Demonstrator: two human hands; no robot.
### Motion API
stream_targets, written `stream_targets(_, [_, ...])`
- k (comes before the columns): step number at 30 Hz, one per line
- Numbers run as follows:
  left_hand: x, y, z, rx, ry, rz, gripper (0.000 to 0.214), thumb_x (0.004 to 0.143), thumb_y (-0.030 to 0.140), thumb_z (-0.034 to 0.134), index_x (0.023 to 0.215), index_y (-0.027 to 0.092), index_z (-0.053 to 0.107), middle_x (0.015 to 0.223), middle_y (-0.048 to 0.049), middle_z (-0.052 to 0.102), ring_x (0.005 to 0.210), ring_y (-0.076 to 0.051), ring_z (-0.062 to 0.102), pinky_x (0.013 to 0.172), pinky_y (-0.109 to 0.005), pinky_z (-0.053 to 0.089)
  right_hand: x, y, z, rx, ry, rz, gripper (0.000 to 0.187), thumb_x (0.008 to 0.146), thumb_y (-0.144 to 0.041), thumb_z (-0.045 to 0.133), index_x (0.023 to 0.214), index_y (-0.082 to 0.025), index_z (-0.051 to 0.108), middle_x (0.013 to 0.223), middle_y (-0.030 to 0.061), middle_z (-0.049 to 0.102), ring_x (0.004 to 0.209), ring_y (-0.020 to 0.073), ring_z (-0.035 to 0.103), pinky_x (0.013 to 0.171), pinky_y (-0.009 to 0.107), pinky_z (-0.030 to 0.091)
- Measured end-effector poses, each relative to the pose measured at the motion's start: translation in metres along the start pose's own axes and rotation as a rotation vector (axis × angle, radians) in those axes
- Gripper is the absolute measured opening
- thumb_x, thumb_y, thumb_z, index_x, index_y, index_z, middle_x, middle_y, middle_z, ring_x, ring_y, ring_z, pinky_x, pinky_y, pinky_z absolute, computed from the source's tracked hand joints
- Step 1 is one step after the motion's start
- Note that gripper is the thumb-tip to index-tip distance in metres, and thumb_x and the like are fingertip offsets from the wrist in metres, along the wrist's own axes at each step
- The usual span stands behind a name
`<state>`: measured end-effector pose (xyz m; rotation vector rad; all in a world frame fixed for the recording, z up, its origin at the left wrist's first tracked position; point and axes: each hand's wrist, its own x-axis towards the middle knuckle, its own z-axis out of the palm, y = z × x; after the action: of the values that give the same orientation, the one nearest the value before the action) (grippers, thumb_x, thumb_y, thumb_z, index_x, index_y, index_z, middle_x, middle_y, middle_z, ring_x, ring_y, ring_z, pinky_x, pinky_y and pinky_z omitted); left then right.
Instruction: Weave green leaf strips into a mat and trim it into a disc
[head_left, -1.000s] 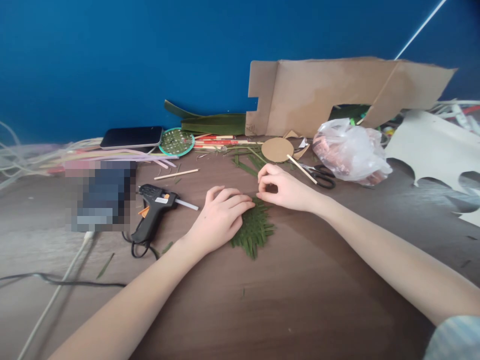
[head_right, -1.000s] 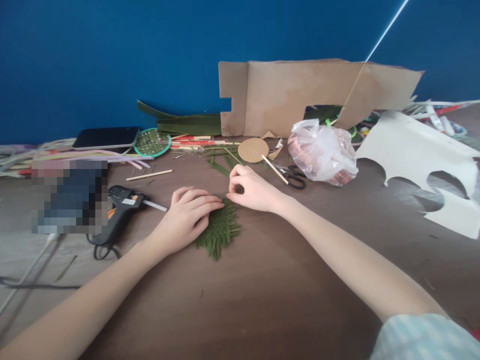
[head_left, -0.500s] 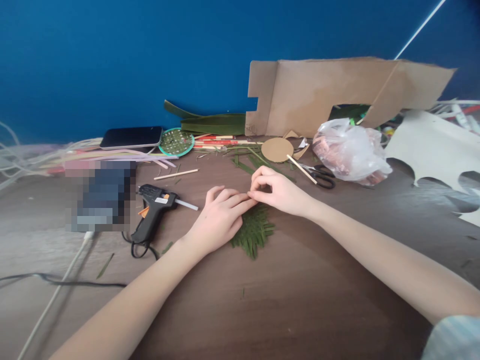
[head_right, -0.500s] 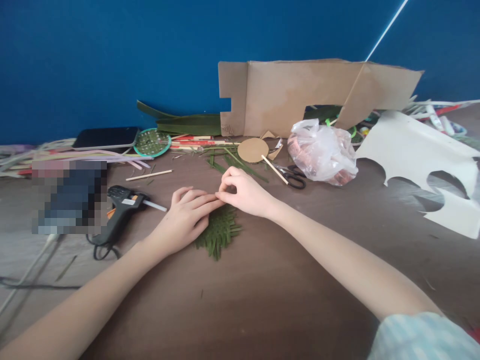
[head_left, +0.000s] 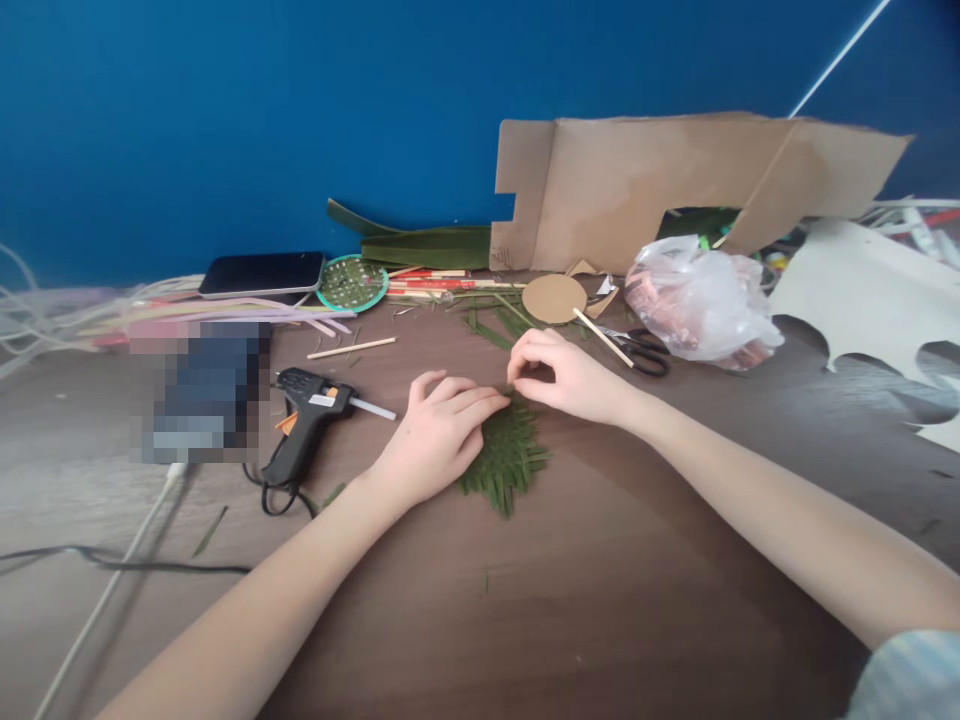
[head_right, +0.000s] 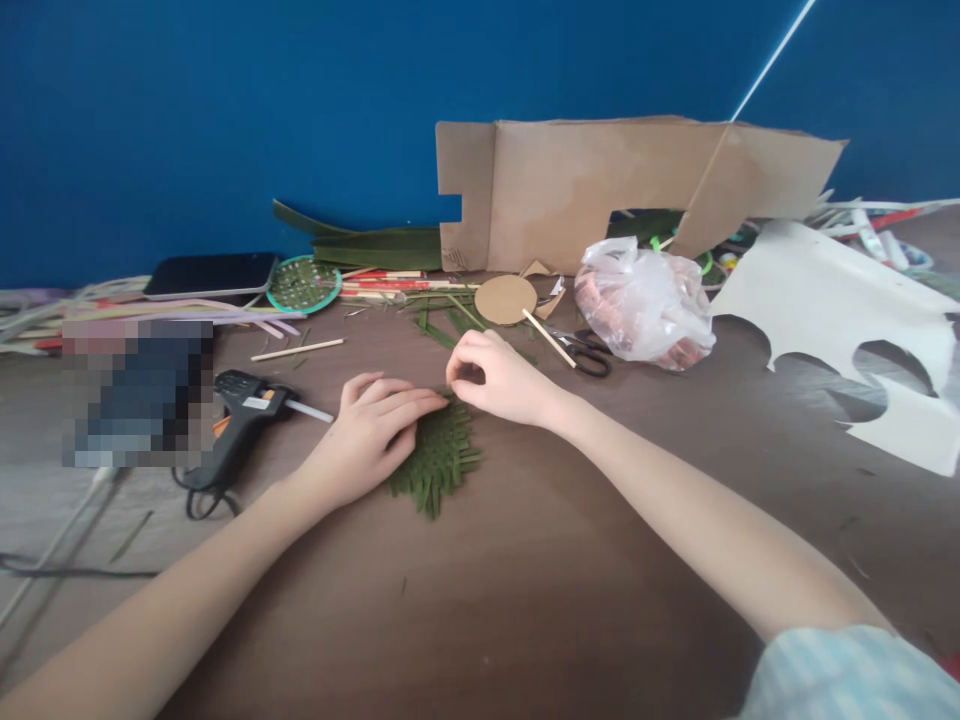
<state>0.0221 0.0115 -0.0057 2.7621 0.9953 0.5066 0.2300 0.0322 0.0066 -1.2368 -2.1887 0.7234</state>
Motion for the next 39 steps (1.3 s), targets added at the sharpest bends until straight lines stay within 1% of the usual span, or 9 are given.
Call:
stream_targets(2, [0.0, 0.0, 0.0, -0.009, 0.004, -0.004, 0.039, 0.083, 0.009, 0.038, 0.115, 0.023, 0.057, 0.116, -0.0015, 0.065, 0.106, -0.019, 0.053, 0.104, -0.044, 0.023, -0.001, 0.001, -0.001, -0.056, -0.032, -0.015, 0.008, 0.073, -0.012, 0.055, 0.075, -0.02, 0.056, 0.088, 0.0044, 0.054, 0.088, 0.0198, 0.046, 0.083, 0.036, 0.038])
stream_targets(5, [0.0, 0.001, 0.0, -0.017, 0.005, -0.007, 0.039, 0.083, 0.008, 0.038, 0.114, 0.023, 0.056, 0.115, -0.0011, 0.065, 0.106, -0.019, 0.053, 0.104, -0.044, 0.023, -0.002, 0.001, 0.0, -0.091, -0.069, -0.02, 0.008, 0.073, -0.013, 0.057, 0.076, -0.02, 0.056, 0.088, 0.0043, 0.053, 0.088, 0.0201, 0.045, 0.083, 0.036, 0.038])
stream_targets(10, [0.001, 0.0, -0.001, -0.019, 0.006, -0.005, 0.039, 0.083, 0.009, 0.037, 0.114, 0.023, 0.057, 0.115, -0.0021, 0.065, 0.106, -0.019, 0.053, 0.104, -0.044, 0.023, -0.001, 0.001, -0.002, -0.13, -0.045, -0.01, 0.005, 0.075, -0.018, 0.059, 0.074, -0.02, 0.054, 0.086, 0.0042, 0.053, 0.089, 0.0201, 0.046, 0.082, 0.035, 0.038])
stream_targets(14, [0.001, 0.0, -0.001, -0.019, 0.006, 0.002, 0.039, 0.082, 0.008, 0.038, 0.113, 0.022, 0.057, 0.115, -0.0017, 0.065, 0.106, -0.019, 0.053, 0.103, -0.044, 0.023, 0.0, 0.001, -0.007, -0.215, -0.026, 0.044, 0.016, 0.08, -0.029, 0.056, 0.069, -0.019, 0.053, 0.082, 0.0044, 0.052, 0.086, 0.0208, 0.046, 0.081, 0.037, 0.038])
stream_targets(17, [0.0, 0.0, -0.001, -0.016, 0.014, 0.006, 0.037, 0.083, 0.008, 0.04, 0.11, 0.022, 0.058, 0.115, -0.0007, 0.066, 0.106, -0.019, 0.053, 0.103, -0.044, 0.023, 0.0, 0.001, -0.008, -0.264, -0.053, 0.043, 0.016, 0.081, -0.025, 0.053, 0.066, -0.018, 0.054, 0.08, 0.0046, 0.052, 0.085, 0.0209, 0.046, 0.08, 0.037, 0.037])
stream_targets(20, [0.0, 0.0, -0.001, -0.014, 0.018, 0.017, 0.034, 0.083, 0.008, 0.041, 0.107, 0.022, 0.06, 0.115, -0.0005, 0.065, 0.105, -0.019, 0.053, 0.102, -0.043, 0.024, 0.0, 0.0, -0.006, -0.219, -0.048, 0.013, 0.014, 0.08, -0.019, 0.053, 0.066, -0.018, 0.054, 0.08, 0.0043, 0.052, 0.085, 0.0199, 0.046, 0.08, 0.035, 0.038])
stream_targets(25, [0.001, -0.001, -0.001, -0.011, 0.017, 0.023, 0.034, 0.083, 0.009, 0.041, 0.108, 0.023, 0.06, 0.116, -0.001, 0.065, 0.104, -0.02, 0.052, 0.1, -0.044, 0.026, 0.001, -0.003, -0.005, -0.109, -0.049, 0.011, 0.014, 0.081, -0.02, 0.053, 0.068, -0.018, 0.054, 0.082, 0.0038, 0.053, 0.087, 0.0186, 0.047, 0.08, 0.033, 0.038])
stream_targets(31, [0.001, 0.0, -0.001, 0.0, 0.011, 0.029, 0.04, 0.084, 0.009, 0.04, 0.117, 0.023, 0.057, 0.116, -0.0018, 0.064, 0.102, -0.02, 0.052, 0.1, -0.044, 0.026, 0.002, -0.006, -0.002, 0.033, -0.072, 0.042, 0.014, 0.082, -0.024, 0.053, 0.069, -0.018, 0.054, 0.083, 0.003, 0.052, 0.087, 0.0175, 0.049, 0.083, 0.035, 0.039])
stream_targets(39, [0.001, -0.002, 0.0, 0.026, 0.011, 0.049, 0.041, 0.082, 0.008, 0.04, 0.115, 0.023, 0.059, 0.116, -0.0023, 0.065, 0.102, -0.022, 0.051, 0.1, -0.046, 0.026, 0.002, -0.009, 0.003, 0.054, -0.09, 0.005, 0.012, 0.082, -0.021, 0.052, 0.071, -0.018, 0.053, 0.084, 0.0031, 0.053, 0.086, 0.0166, 0.049, 0.082, 0.035, 0.038])
